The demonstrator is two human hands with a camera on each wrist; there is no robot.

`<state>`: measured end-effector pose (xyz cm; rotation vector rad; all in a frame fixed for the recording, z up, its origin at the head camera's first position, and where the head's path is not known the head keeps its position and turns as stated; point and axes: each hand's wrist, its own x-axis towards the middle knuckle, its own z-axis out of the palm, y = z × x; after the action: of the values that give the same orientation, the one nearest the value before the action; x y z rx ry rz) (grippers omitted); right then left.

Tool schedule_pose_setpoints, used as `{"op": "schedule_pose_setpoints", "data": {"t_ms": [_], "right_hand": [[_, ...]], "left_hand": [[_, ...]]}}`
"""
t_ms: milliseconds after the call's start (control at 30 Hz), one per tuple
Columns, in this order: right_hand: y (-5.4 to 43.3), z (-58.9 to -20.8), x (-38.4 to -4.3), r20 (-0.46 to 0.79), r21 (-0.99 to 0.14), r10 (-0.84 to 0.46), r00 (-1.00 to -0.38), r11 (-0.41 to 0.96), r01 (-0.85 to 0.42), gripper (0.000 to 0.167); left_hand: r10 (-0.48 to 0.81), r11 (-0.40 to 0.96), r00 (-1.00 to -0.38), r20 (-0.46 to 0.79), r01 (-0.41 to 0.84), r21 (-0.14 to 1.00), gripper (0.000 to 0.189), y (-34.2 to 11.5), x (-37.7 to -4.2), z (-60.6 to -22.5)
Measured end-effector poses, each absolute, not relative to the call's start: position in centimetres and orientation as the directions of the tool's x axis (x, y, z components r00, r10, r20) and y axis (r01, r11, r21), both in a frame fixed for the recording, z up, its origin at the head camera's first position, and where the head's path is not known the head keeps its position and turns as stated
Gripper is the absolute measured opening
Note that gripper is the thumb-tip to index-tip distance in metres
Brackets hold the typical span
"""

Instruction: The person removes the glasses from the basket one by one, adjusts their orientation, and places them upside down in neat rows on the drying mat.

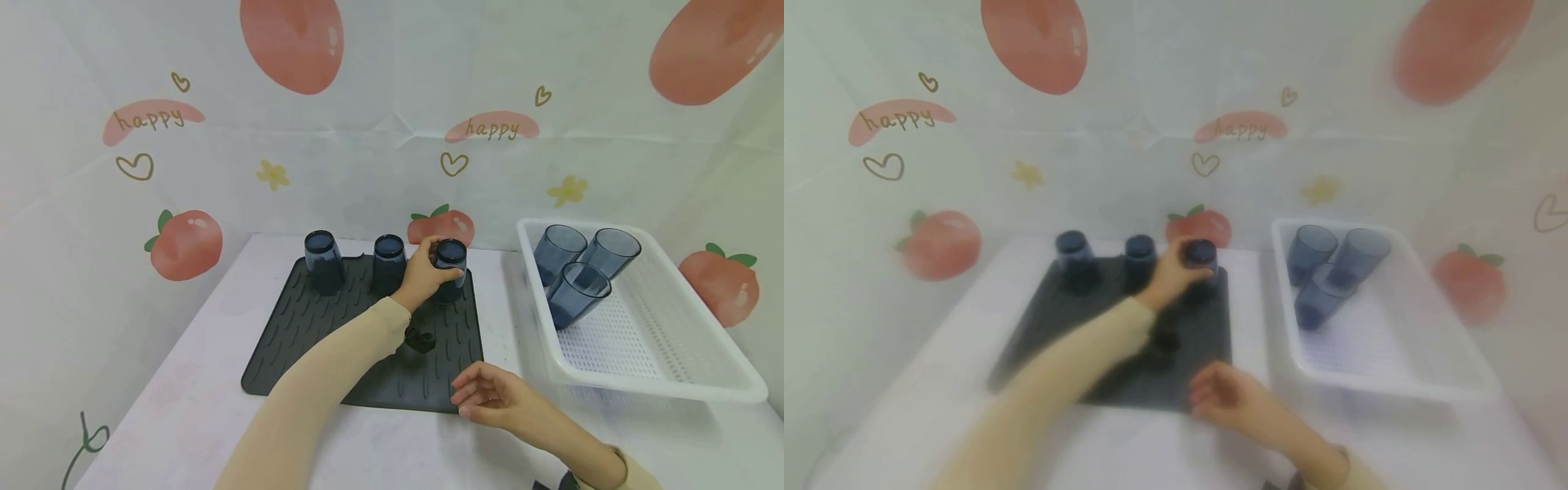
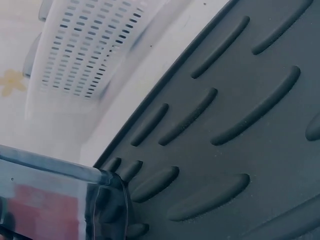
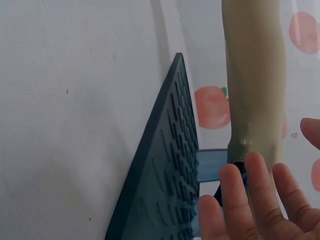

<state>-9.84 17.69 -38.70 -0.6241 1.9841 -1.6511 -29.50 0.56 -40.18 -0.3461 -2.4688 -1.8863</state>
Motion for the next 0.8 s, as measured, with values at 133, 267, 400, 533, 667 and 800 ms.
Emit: {"op": "schedule_pose_setpoints", "data": {"t_ms": [133,267,400,533,667,800], "right_hand": [[17.69,-38.82,-9.84,-0.076,-0.985,-0.622,-0.78,0.169,-0.038,0.036],[17.71,-38.81,-9.77,-0.073,-0.985,-0.624,-0.778,0.168,-0.042,0.037],[17.7,-38.73,-9.76,-0.063,-0.986,-0.625,-0.778,0.159,-0.049,0.036],[17.7,-38.65,-9.8,-0.063,-0.986,-0.626,-0.778,0.161,-0.05,0.035],[17.71,-38.59,-9.85,-0.067,-0.985,-0.626,-0.777,0.165,-0.047,0.035],[17.73,-38.63,-9.92,-0.067,-0.986,-0.626,-0.777,0.161,-0.044,0.036]], "left_hand": [[0.167,0.232,-0.978,0.127,0.164,0.959,0.072,0.59,-29.34,-39.88],[0.164,0.22,-0.98,0.115,0.15,0.964,0.072,0.66,-29.16,-39.56],[0.158,0.206,-0.981,0.112,0.144,0.968,0.072,0.75,-29.01,-39.27],[0.155,0.197,-0.981,0.114,0.144,0.97,0.072,0.82,-28.98,-39.14],[0.156,0.192,-0.981,0.117,0.147,0.97,0.073,0.91,-29.11,-39.26],[0.16,0.197,-0.98,0.114,0.145,0.97,0.074,0.95,-29.35,-39.44]]}}
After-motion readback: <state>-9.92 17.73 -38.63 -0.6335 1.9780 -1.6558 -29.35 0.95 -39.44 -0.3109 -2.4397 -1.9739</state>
